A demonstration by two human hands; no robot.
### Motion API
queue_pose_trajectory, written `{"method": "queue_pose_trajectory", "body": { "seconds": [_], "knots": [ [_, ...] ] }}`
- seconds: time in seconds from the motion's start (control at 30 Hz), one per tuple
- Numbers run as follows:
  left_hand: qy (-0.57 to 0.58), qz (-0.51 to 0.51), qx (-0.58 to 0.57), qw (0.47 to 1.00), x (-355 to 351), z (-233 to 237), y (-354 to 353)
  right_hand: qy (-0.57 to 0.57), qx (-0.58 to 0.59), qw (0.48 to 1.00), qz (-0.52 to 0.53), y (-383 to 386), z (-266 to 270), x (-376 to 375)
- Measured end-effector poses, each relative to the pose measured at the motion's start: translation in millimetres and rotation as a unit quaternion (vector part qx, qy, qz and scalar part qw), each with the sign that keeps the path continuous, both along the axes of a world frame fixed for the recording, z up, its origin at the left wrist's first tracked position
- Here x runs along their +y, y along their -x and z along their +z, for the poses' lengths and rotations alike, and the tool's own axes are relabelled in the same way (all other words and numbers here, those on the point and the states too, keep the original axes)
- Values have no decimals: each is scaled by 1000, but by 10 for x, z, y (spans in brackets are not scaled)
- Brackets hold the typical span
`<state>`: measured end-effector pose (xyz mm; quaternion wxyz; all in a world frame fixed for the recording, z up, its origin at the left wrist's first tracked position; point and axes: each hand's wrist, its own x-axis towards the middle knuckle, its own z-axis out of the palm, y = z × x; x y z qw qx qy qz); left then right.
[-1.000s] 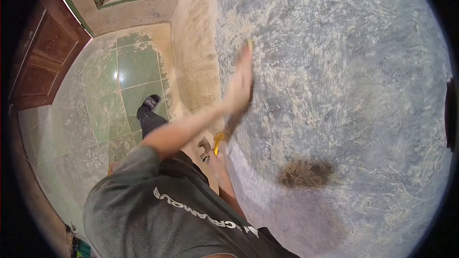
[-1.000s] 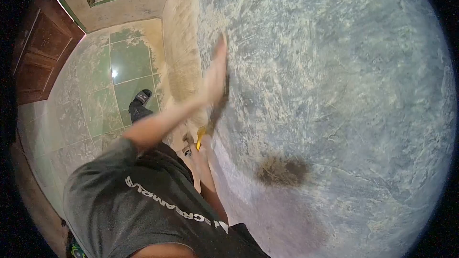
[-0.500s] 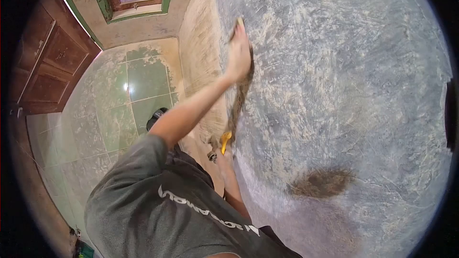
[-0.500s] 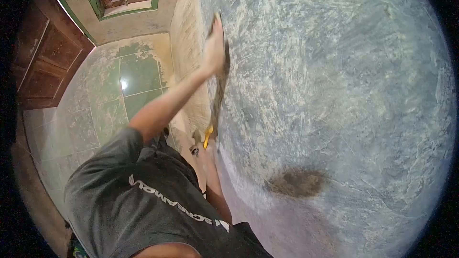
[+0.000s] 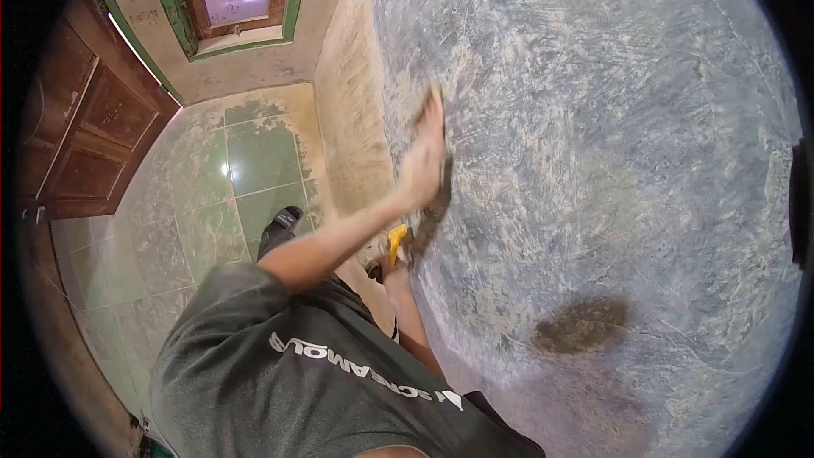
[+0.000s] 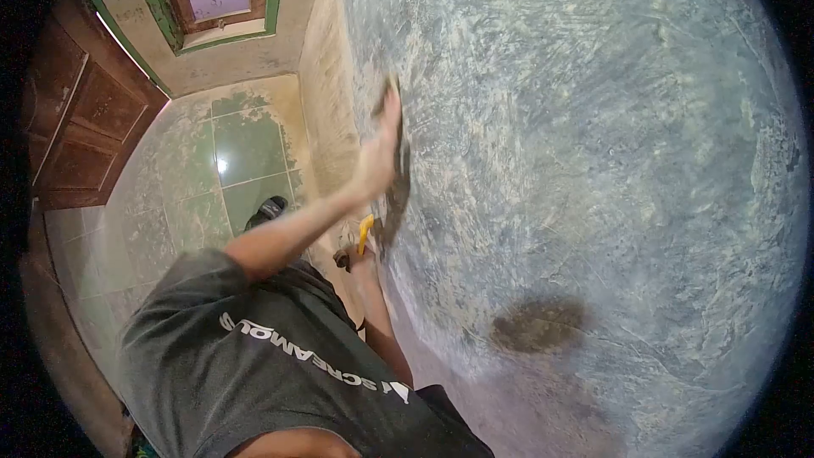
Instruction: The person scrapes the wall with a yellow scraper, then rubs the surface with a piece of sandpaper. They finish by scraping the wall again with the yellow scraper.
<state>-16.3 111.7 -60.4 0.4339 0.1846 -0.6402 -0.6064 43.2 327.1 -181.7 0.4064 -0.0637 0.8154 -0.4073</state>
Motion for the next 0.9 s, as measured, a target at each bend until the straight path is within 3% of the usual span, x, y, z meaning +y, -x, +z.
{"method": "queue_pose_trajectory", "body": {
  "seconds": [0.03,0.07,0.13,0.27,0.33,0.4,0.5,0.53,0.6,0.73,0.8,0.9],
  "knots": [
    [82,0,-6,997,298,-91,-178,-24,-75,996,-51,20,-66,-48],
    [45,-53,0,998,563,-46,-413,25,-7,999,-37,115,-670,173],
    [43,-101,-36,993,679,-130,-521,20,-17,999,-31,107,-497,48],
    [76,-131,-79,985,264,-150,-397,-8,-58,998,-25,-40,41,-37],
    [103,-49,7,993,155,-58,-298,17,-11,999,-35,-89,129,-65],
    [23,2,5,1000,-86,145,-72,4,-11,998,-57,-116,184,-72],
    [-41,-21,-106,993,-35,212,-21,89,-22,994,-57,-104,-97,126],
    [-36,-20,-103,994,129,156,-104,94,-19,994,-56,-105,-208,154],
    [91,-45,-19,995,588,-38,-378,99,-32,992,-65,-125,-376,186],
    [107,-30,-41,993,103,114,-136,92,-66,989,-90,-190,-636,236],
    [71,32,-39,996,-324,284,18,83,-96,986,-108,-226,-711,248],
    [57,16,-1,998,150,60,-43,77,-128,981,-126,-261,-752,248]
  ]
}}
